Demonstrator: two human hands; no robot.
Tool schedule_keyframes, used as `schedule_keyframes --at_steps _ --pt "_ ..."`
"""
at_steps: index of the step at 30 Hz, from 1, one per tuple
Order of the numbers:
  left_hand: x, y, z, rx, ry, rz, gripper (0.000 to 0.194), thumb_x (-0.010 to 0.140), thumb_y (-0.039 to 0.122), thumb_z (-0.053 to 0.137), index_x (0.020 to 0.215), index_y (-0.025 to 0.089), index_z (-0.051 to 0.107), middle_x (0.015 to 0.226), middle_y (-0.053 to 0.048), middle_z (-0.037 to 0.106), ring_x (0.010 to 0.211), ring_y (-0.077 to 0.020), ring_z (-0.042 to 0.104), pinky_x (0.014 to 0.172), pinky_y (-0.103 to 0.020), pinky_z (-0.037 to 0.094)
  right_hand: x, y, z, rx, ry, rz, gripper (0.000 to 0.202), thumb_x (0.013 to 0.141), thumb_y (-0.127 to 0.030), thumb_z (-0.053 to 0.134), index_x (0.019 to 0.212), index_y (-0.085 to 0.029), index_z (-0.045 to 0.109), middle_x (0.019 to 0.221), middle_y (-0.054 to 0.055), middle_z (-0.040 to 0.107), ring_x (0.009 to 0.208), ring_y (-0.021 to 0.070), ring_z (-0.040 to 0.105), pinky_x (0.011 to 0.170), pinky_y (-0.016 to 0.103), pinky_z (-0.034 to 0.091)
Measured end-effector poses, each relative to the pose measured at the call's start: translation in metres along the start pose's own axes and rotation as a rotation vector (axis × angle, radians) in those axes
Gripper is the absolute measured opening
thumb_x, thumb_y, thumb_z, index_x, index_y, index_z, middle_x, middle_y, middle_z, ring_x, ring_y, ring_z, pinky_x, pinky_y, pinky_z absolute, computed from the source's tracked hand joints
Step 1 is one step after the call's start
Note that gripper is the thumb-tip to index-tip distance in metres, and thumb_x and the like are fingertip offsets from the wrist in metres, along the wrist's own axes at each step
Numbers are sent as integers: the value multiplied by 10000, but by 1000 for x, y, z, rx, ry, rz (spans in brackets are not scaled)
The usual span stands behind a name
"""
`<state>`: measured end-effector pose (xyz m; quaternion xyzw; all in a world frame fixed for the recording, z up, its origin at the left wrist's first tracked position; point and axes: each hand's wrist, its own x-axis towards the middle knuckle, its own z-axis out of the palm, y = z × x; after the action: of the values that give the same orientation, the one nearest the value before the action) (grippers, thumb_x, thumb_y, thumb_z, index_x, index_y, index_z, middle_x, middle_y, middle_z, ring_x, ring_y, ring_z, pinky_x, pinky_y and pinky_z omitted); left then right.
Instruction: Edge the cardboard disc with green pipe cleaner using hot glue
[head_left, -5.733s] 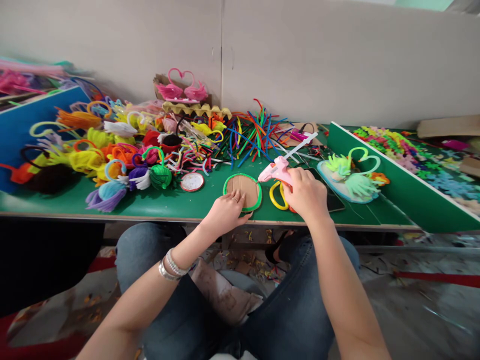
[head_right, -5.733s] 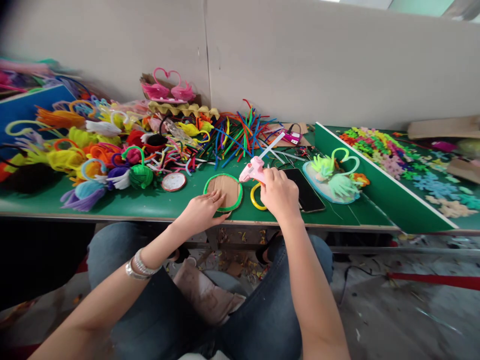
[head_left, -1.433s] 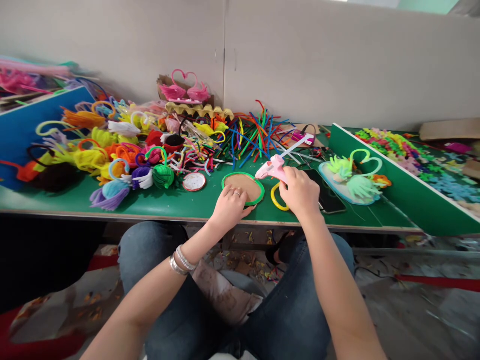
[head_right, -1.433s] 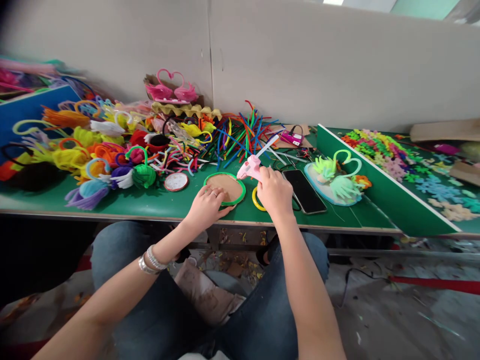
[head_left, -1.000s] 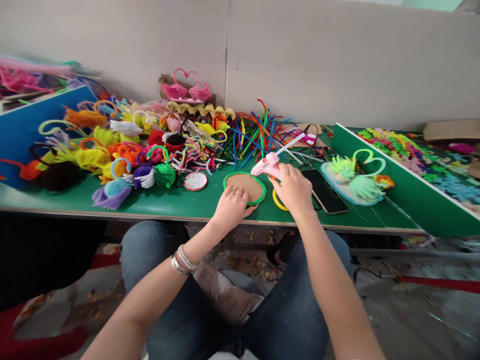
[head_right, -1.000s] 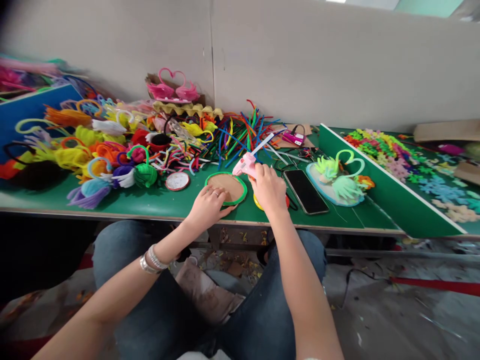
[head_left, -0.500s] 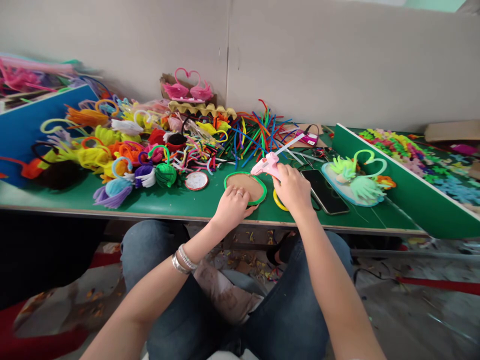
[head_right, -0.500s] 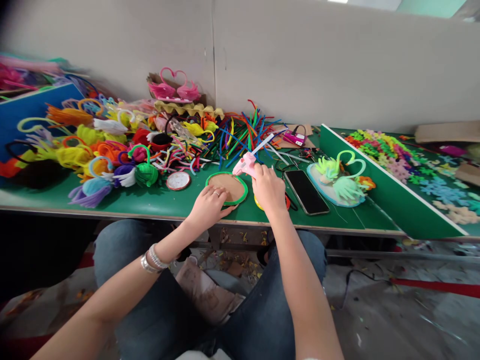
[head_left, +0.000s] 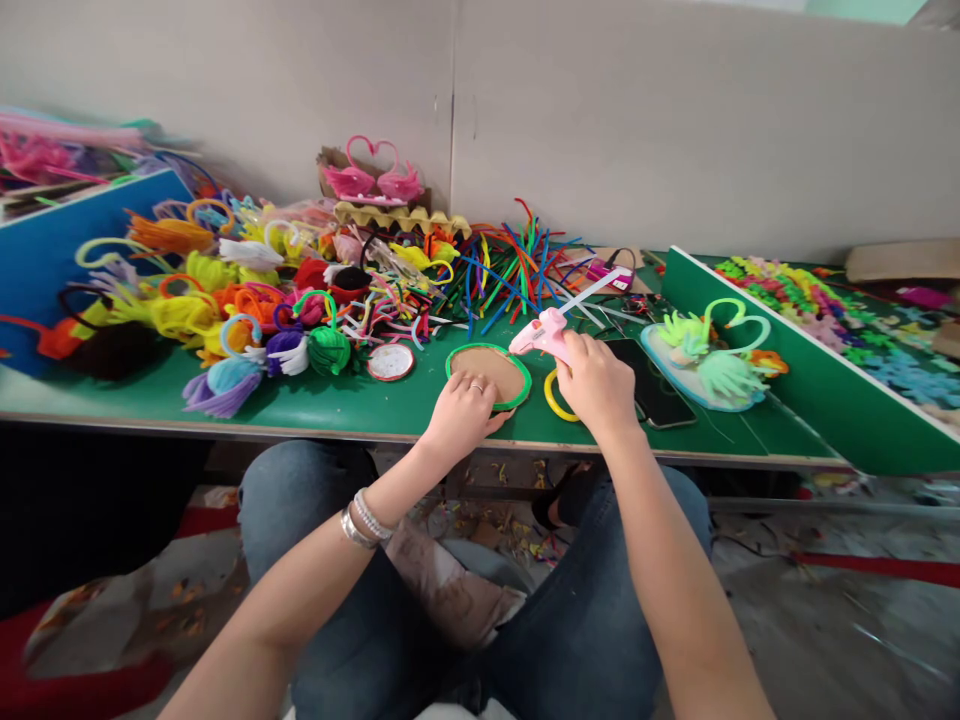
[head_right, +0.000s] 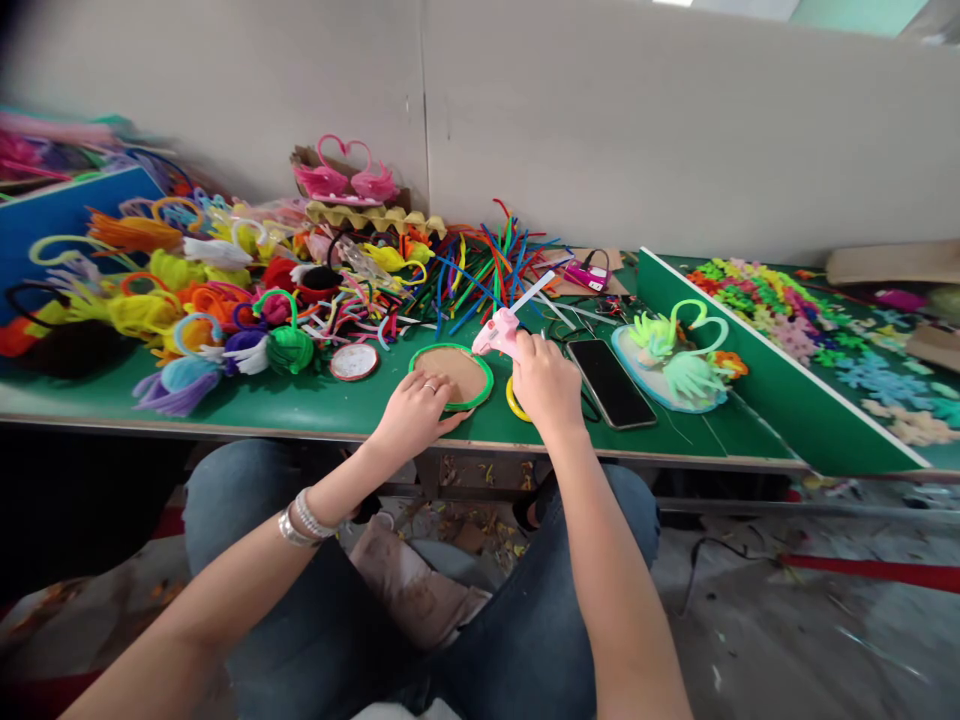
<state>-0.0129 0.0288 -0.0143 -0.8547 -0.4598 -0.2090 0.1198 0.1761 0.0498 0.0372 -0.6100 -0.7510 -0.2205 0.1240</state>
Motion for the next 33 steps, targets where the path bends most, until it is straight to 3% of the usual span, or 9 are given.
schedule_keyframes --at_steps 10,19,28,33 --pt "0 0 -2 -23 -24 -13 345 855 414 534 922 87 621 917 -158 673 936 -251 625 902 -379 429 -9 9 -1 -46 52 -23 295 874 -181 359 1084 -133 559 881 94 630 813 211 524 564 301 260" --pt "0 1 -2 -26 -10 -13 339 843 408 556 955 93 613 946 -165 683 942 -258 633 911 -390 426 -16 14 -13 -36 18 -11 302 839 -180 383 1063 -136 581 866 103 626 806 216 511 541 306 238" --pt "-1 -1 -5 -18 -41 -1 389 834 417 567 1010 75 618 1016 -178 676 960 -262 633 946 -406 405 -15 19 -10 -54 -21 4 345 851 -380 484 1087 -134 532 937 106 617 831 218 527 534 286 241" --pt "-1 -1 -4 -9 -39 0 399 834 403 569 1026 56 620 1038 -188 675 981 -268 633 949 -400 410 -13 15 -5 -69 -28 6 337 880 -372 455 1110 -132 502 936 110 606 831 215 534 536 285 262"
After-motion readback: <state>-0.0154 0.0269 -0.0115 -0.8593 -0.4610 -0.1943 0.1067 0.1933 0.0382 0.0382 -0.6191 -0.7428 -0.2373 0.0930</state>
